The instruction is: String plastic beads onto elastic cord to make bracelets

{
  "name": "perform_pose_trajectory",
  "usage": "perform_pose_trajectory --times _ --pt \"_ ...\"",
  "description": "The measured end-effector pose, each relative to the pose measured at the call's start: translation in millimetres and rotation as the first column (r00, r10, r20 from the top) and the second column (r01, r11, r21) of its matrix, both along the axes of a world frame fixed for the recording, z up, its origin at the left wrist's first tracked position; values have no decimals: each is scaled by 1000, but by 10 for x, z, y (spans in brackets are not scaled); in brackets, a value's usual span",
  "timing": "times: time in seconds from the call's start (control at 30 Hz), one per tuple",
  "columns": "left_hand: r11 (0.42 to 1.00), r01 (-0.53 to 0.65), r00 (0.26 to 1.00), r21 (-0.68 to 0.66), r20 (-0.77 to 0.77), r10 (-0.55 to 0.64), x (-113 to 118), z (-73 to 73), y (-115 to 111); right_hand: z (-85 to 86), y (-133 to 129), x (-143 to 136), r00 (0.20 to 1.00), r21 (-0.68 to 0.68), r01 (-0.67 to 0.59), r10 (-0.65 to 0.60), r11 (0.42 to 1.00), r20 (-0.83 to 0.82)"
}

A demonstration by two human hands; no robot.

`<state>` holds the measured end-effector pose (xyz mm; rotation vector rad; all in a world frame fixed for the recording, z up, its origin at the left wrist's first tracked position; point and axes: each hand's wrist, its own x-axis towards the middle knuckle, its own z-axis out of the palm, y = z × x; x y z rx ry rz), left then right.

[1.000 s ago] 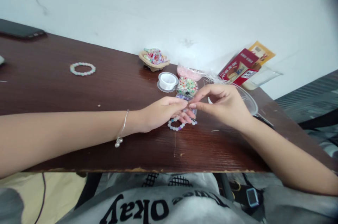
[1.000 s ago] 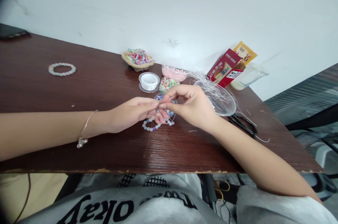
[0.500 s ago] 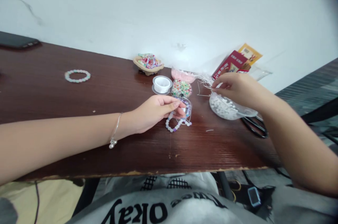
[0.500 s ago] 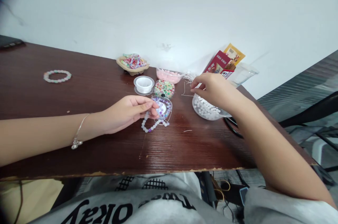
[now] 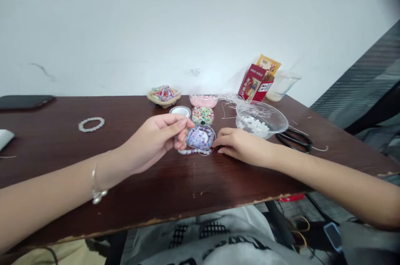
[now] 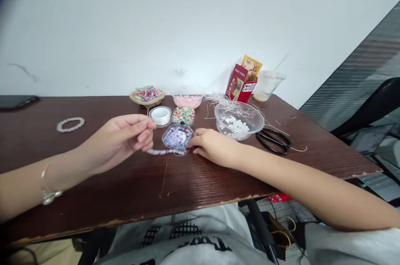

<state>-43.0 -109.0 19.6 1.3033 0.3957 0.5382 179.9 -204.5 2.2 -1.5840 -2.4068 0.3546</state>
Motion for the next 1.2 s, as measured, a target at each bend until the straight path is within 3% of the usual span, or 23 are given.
perform_pose_trajectory --times 0.17,0.33,0.43,0.57,0.77,0.93,1.07,1.2 --pt "999 -22 997 34 -74 25 -175 160 -83 -181 141 55 974 47 -164 169 985 -150" --pt "974 -190 980 123 -41 196 -327 306 23 -275 245 -53 981 103 -194 194 976 13" --pt "963 -234 971 131 -12 238 -389 386 75 -246 248 -90 981 108 -184 176 977 77" --pt "968 -236 970 86 -28 240 -462 464 87 -113 299 -131 982 21 -190 190 982 -10" --pt "960 -278 958 37 -59 280 -579 413 71 -86 502 -334 984 40 -178 177 983 16" --pt "955 -296 952 36 -69 298 -647 359 69 -86 677 -472 962 51 -271 272 961 -4" --pt "931 -361 931 60 -43 364 -700 330 123 -114 644 -474 970 18 -244 244 970 -9" --pt "927 -363 930 91 -19 367 -732 294 213 -205 517 -488 969 97 -201 183 975 166"
